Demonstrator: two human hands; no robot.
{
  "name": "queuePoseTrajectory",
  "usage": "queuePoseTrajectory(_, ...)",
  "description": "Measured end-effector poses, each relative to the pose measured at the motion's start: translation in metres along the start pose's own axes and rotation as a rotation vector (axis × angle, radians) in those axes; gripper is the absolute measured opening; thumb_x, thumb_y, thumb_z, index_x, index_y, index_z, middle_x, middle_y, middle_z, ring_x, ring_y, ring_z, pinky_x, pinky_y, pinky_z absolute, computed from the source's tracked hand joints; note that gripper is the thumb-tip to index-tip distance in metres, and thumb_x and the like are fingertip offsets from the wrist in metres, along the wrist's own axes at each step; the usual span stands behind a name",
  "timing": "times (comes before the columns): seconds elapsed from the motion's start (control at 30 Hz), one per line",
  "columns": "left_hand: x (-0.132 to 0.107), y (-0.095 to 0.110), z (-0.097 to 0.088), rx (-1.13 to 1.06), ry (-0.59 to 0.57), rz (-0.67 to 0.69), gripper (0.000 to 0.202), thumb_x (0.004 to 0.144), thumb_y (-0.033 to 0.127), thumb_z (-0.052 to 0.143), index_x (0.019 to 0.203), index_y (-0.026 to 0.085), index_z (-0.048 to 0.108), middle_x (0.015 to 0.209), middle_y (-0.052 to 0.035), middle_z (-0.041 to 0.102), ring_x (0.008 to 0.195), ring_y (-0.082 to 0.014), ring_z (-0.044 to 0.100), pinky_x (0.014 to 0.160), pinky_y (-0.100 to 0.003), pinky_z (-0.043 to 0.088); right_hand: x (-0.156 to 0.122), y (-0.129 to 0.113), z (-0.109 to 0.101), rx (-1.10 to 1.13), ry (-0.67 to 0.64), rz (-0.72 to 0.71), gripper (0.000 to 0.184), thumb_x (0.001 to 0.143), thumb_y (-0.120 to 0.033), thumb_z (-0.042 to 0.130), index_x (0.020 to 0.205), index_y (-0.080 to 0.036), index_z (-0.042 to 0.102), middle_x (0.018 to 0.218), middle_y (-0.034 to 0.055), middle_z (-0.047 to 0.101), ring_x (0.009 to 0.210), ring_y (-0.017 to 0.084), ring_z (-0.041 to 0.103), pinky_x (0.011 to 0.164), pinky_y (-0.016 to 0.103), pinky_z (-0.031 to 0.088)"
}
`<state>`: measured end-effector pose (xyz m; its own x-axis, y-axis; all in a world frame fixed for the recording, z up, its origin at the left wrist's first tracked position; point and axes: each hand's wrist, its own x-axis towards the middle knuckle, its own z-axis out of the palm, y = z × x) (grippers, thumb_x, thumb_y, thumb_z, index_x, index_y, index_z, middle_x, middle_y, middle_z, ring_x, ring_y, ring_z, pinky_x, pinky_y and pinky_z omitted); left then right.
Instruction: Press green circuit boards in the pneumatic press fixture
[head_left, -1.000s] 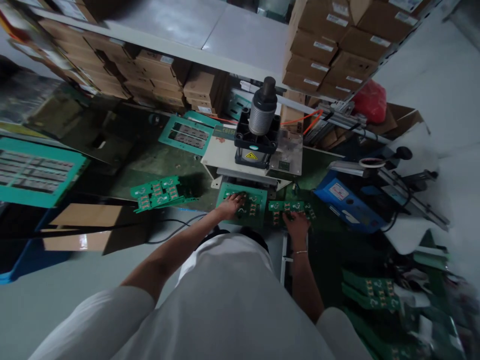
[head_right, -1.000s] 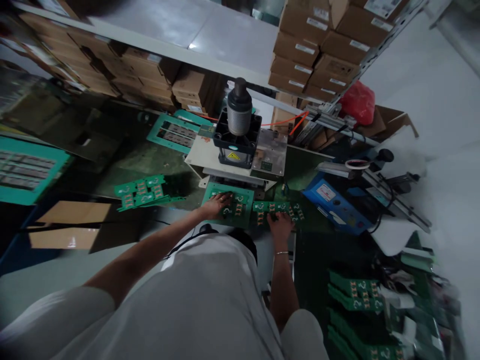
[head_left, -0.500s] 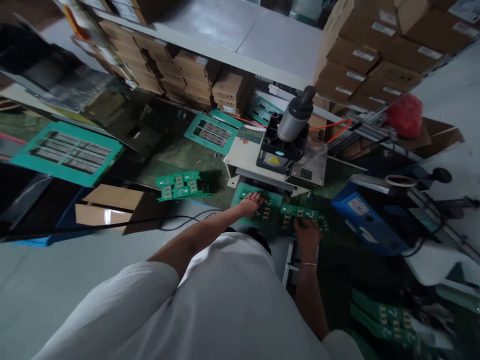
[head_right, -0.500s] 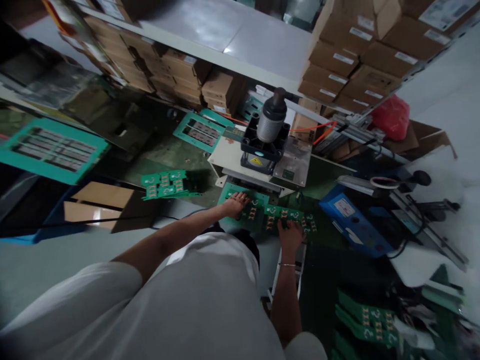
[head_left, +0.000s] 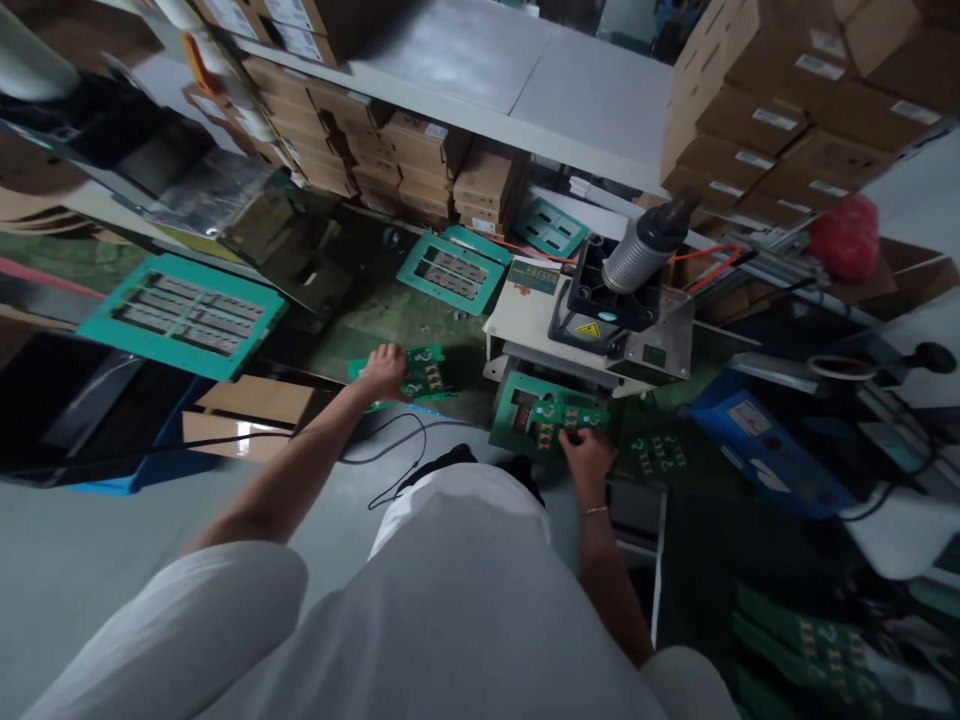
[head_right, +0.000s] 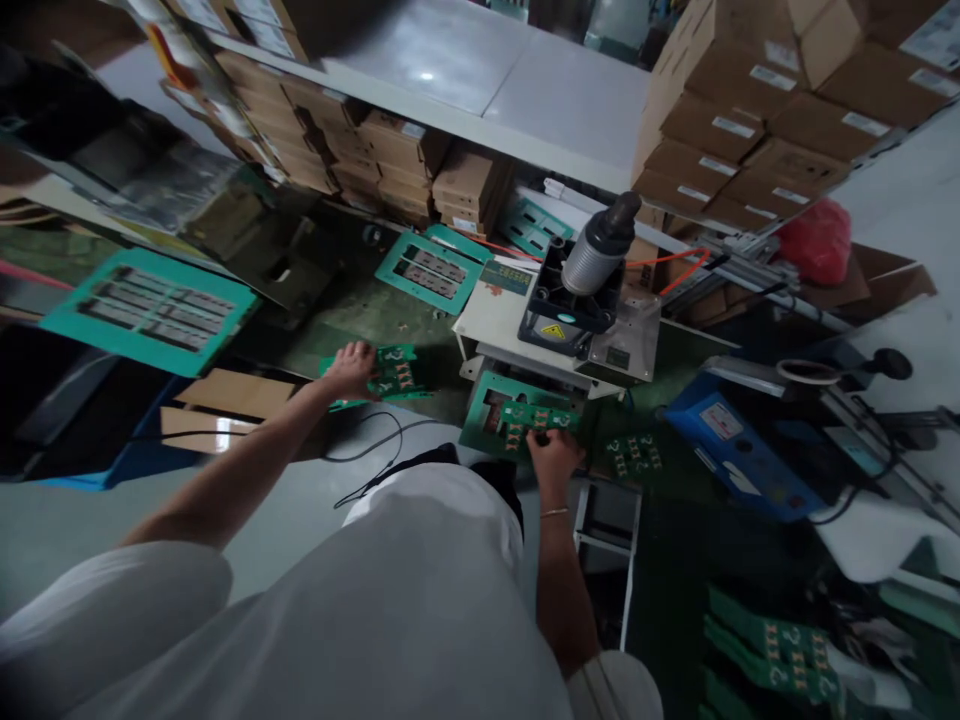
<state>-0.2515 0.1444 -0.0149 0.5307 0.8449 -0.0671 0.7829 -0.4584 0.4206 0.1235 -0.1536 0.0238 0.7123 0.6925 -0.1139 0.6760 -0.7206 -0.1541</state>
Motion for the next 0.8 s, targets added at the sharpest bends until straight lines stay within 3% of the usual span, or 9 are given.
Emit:
queuePoseTrajectory(0.07,-0.005,-0.024,0.005,-0.047,0.043,-0.018,0.066,0.059,0.062,0.083,0.105,0.017,0.067,0.113,-0.0184,0.065,0.12,-0.0446,0.059,0.11,-0.067,0.044,-0.001,-0.025,0.007,-0.03,-0.064,-0.016,0.033,0.087,-0.05,0.064,0.093,-0.02,0.076,0.105,0.0127,0.076,0.105,0.031,0.065,0.093,0.041,0.04)
queuePoseTrajectory(0.13,-0.007,-0.034,0.011,-0.085,0.066,-0.013,0.063,0.063,0.066,0.08,0.102,0.018,0.066,0.11,-0.0148,0.065,0.119,-0.0433,0.06,0.111,-0.069,0.043,0.0,-0.043,0.012,-0.056,-0.117,-0.012,0.035,0.089,-0.05,0.063,0.097,-0.018,0.076,0.108,0.014,0.075,0.106,0.031,0.064,0.095,0.042,0.04)
queuePoseTrajectory(0.23,-0.005,-0.034,0.016,-0.101,0.028,-0.055,0.061,0.068,0.068,0.076,0.107,0.021,0.067,0.113,-0.0131,0.062,0.126,-0.0471,0.057,0.112,-0.071,0.043,0.006,-0.056,0.018,-0.097,-0.152,0.013,0.039,0.091,-0.05,0.061,0.103,-0.015,0.075,0.112,0.0184,0.074,0.108,0.033,0.064,0.096,0.045,0.04)
queuePoseTrajectory(0.33,0.0,-0.019,0.014,0.039,-0.094,-0.064,0.079,0.068,0.066,0.079,0.127,0.016,0.065,0.131,-0.0211,0.058,0.133,-0.0533,0.05,0.11,-0.072,0.042,0.013,-0.059,0.021,-0.147,-0.169,-0.007,0.044,0.095,-0.051,0.058,0.107,-0.012,0.075,0.115,0.022,0.072,0.111,0.035,0.063,0.097,0.048,0.04)
queuePoseTrajectory(0.4,0.002,0.004,0.016,0.163,-0.171,0.031,0.096,0.068,0.058,0.082,0.143,0.006,0.055,0.148,-0.0305,0.049,0.138,-0.0548,0.045,0.111,-0.07,0.04,0.017,-0.059,0.022,-0.176,-0.19,-0.069,0.046,0.098,-0.052,0.055,0.108,-0.012,0.075,0.118,0.022,0.071,0.114,0.035,0.061,0.099,0.049,0.039)
queuePoseTrajectory(0.47,0.004,0.038,0.026,0.211,-0.226,0.15,0.103,0.07,0.052,0.082,0.152,0.002,0.045,0.157,-0.0332,0.04,0.144,-0.0515,0.04,0.116,-0.064,0.037,0.021,-0.055,0.021,-0.198,-0.212,-0.146,0.049,0.101,-0.054,0.051,0.109,-0.012,0.075,0.121,0.0222,0.07,0.119,0.036,0.059,0.1,0.049,0.038)
queuePoseTrajectory(0.57,0.005,0.102,0.053,0.193,-0.317,0.343,0.098,0.079,0.054,0.075,0.159,0.009,0.04,0.164,-0.0269,0.036,0.152,-0.0427,0.034,0.122,-0.054,0.03,0.027,-0.035,0.017,-0.203,-0.223,-0.23,0.056,0.102,-0.062,0.048,0.114,-0.013,0.074,0.125,0.0225,0.068,0.121,0.036,0.058,0.103,0.049,0.037)
queuePoseTrajectory(0.67,0.006,0.156,0.085,0.152,-0.395,0.532,0.096,0.087,0.057,0.067,0.163,0.009,0.034,0.17,-0.0237,0.03,0.158,-0.0382,0.027,0.127,-0.05,0.022,0.033,0.001,0.015,-0.15,-0.179,-0.341,0.067,0.101,-0.07,0.045,0.133,-0.016,0.067,0.141,0.022,0.062,0.129,0.036,0.054,0.107,0.048,0.037)
queuePoseTrajectory(0.8,0.01,0.182,0.115,0.118,-0.406,0.625,0.098,0.091,0.058,0.063,0.166,0.007,0.027,0.172,-0.0232,0.024,0.161,-0.0362,0.022,0.129,-0.048,0.017,0.039,0.049,0.023,-0.124,-0.163,-0.547,0.092,0.098,-0.077,0.043,0.16,-0.009,0.04,0.167,0.0218,0.038,0.155,0.036,0.03,0.122,0.05,0.026)
